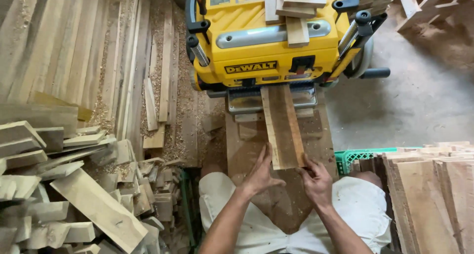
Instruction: Feeding wooden boards into a thickness planer to smooth and level them.
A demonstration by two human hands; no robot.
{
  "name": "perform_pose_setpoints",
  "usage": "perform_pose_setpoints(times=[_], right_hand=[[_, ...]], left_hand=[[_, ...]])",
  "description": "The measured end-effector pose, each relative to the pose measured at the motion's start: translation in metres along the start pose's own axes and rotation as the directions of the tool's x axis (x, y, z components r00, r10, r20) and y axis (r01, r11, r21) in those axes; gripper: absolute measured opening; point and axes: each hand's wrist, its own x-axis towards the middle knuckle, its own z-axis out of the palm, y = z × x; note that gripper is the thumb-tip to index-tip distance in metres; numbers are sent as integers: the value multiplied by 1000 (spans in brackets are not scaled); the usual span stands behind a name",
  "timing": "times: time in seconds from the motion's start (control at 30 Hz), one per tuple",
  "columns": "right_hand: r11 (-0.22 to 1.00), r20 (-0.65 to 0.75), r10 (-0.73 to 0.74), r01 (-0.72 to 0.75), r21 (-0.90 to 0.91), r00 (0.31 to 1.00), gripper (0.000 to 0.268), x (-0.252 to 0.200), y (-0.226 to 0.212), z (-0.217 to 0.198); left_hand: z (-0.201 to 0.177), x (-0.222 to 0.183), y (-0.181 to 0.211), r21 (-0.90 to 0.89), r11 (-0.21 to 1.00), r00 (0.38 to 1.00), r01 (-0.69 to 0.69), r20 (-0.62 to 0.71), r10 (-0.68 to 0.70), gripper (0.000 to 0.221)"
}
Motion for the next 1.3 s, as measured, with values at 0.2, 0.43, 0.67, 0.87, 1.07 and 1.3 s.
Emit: perform_pose_setpoints(times=[0.2,0.43,0.67,0.87,1.07,1.3], right_hand=[[965,42,-136,142,-222,990,44,21,10,29],[926,150,-204,241,-290,967,37,76,-7,47],[907,181,-224,272,-322,958,41,104,-2,54],[852,202,-216,285,-439,955,39,117,-6,62],[732,193,-424,461,-502,885,32,140,15,69],[619,192,-517,520,-589,834,27,160,27,79]], left_hand=[[-8,39,-52,118,991,992,-61,-107,74,99],[-34,86,-42,85,996,992,35,-126,-24,102],[-44,105,-41,331,943,978,15,-200,54,95],[-41,115,-40,372,928,947,5,-300,115,89],[-38,138,-58,470,882,932,44,-338,134,84],[-44,151,-54,573,814,915,94,-372,156,77]])
